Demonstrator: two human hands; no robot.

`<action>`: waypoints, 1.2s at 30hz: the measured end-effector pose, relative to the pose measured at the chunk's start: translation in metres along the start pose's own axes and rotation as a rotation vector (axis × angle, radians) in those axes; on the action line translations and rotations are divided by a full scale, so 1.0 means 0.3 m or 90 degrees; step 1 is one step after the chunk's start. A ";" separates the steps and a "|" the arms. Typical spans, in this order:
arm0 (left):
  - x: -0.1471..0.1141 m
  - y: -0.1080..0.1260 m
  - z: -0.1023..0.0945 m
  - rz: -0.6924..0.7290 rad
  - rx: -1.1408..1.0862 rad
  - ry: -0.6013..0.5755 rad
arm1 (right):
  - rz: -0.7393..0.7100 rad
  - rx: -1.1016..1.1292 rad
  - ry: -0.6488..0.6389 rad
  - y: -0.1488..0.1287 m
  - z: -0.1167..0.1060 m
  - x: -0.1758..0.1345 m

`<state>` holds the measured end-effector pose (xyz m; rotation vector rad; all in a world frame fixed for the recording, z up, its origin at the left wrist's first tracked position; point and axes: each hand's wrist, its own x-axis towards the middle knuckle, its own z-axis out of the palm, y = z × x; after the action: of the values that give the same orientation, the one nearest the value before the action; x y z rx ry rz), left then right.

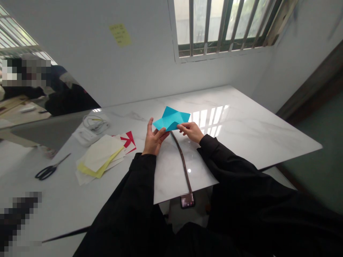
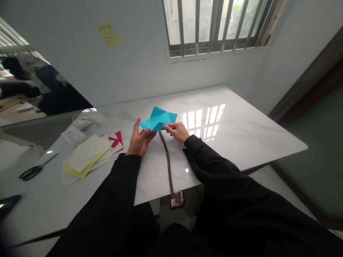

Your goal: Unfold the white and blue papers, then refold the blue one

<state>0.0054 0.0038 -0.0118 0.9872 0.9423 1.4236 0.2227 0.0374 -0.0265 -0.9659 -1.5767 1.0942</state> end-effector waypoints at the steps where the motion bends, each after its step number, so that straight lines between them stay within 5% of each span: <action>1: -0.001 0.002 0.002 -0.008 -0.013 -0.006 | -0.001 -0.002 0.002 0.001 0.000 0.000; 17: -0.011 0.038 0.025 -0.134 -0.119 0.054 | -0.008 0.101 -0.009 -0.028 -0.003 -0.007; 36: -0.023 0.056 0.034 -0.131 -0.155 0.047 | 0.002 0.097 -0.041 -0.024 0.005 -0.010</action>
<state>0.0098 -0.0042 0.0071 0.6417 0.8734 1.3695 0.2214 0.0322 -0.0207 -0.8390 -1.5193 1.2382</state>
